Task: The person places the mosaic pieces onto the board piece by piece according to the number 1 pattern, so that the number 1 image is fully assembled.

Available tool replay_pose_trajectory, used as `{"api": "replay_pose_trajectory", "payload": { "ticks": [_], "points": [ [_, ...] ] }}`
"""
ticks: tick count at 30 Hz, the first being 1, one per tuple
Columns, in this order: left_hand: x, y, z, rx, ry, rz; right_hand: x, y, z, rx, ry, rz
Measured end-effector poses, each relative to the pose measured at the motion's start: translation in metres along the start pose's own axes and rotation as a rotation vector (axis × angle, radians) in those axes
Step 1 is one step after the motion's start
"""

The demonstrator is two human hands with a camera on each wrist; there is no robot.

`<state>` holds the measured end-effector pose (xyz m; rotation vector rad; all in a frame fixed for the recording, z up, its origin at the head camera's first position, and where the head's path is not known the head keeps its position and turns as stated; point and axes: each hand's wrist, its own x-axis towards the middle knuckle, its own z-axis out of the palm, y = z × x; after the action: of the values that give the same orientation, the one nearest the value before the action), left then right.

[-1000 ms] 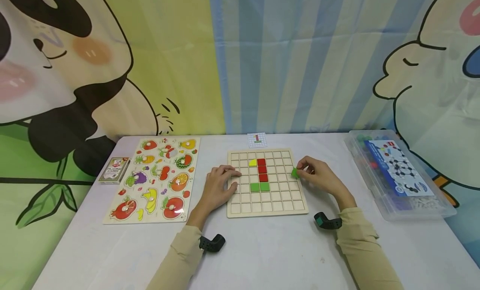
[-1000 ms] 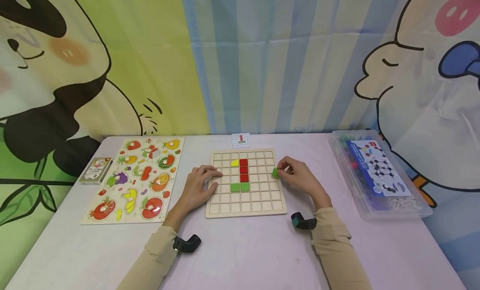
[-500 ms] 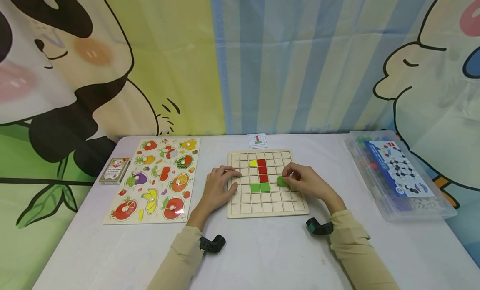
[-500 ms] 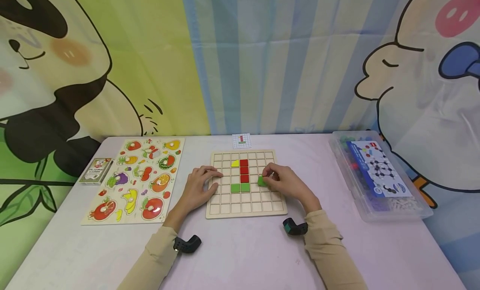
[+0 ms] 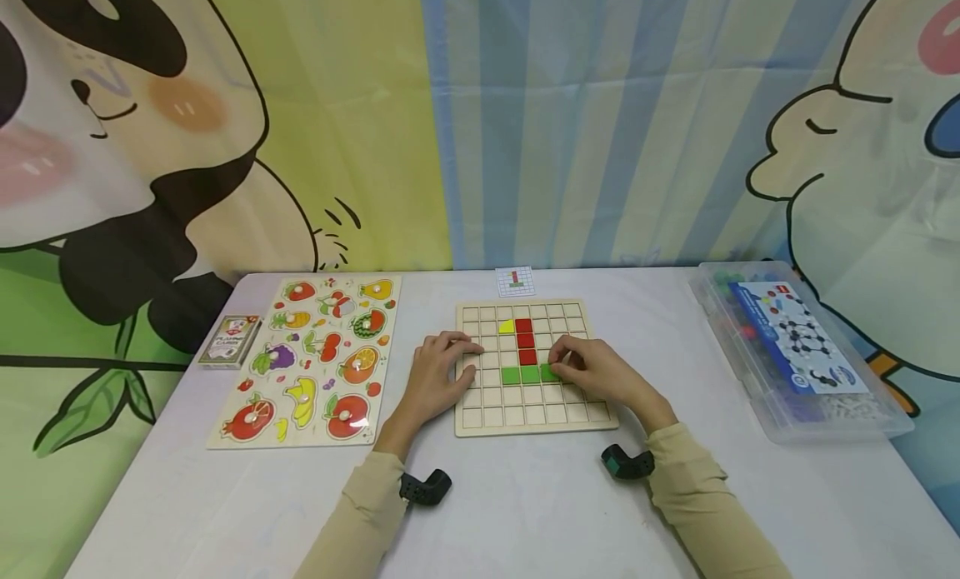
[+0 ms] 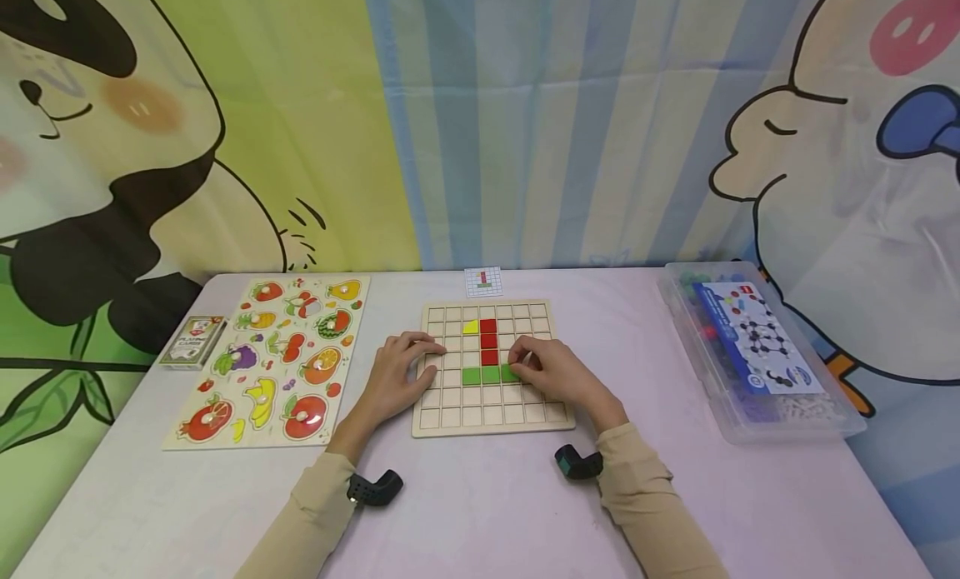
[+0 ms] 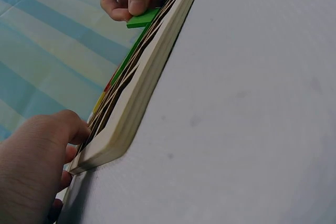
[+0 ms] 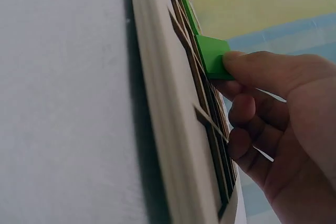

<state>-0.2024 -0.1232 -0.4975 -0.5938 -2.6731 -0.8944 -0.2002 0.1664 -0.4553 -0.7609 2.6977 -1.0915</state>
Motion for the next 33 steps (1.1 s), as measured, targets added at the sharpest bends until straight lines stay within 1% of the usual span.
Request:
{"api": "replay_pose_trajectory", "payload": {
  "ticks": [10, 15, 18, 20, 24, 27, 31, 33],
  "points": [
    [0.002, 0.0, 0.0, -0.004, 0.001, 0.008, 0.0, -0.002, 0.0, -0.048, 0.009, -0.019],
    [0.001, 0.0, 0.001, -0.006, -0.006, 0.003, -0.002, -0.001, 0.0, -0.08, 0.008, -0.027],
    [0.0, 0.0, 0.001, -0.001, -0.007, 0.004, -0.002, 0.0, 0.0, -0.08, 0.001, -0.027],
    [0.0, -0.001, 0.0, -0.002, -0.006, 0.002, -0.001, 0.0, 0.001, -0.065, -0.001, -0.023],
    [-0.001, -0.003, -0.003, -0.002, 0.002, -0.006, 0.002, 0.001, 0.002, 0.014, -0.003, -0.019],
    [-0.002, -0.004, -0.005, -0.004, -0.016, -0.021, 0.003, 0.003, 0.002, 0.074, 0.004, -0.002],
    [-0.002, -0.004, -0.008, -0.023, -0.056, -0.033, 0.001, 0.01, -0.002, 0.108, 0.039, 0.025],
    [-0.001, -0.003, -0.011, -0.042, -0.061, -0.04, -0.001, 0.014, -0.004, 0.114, 0.065, 0.038]
  ]
}}
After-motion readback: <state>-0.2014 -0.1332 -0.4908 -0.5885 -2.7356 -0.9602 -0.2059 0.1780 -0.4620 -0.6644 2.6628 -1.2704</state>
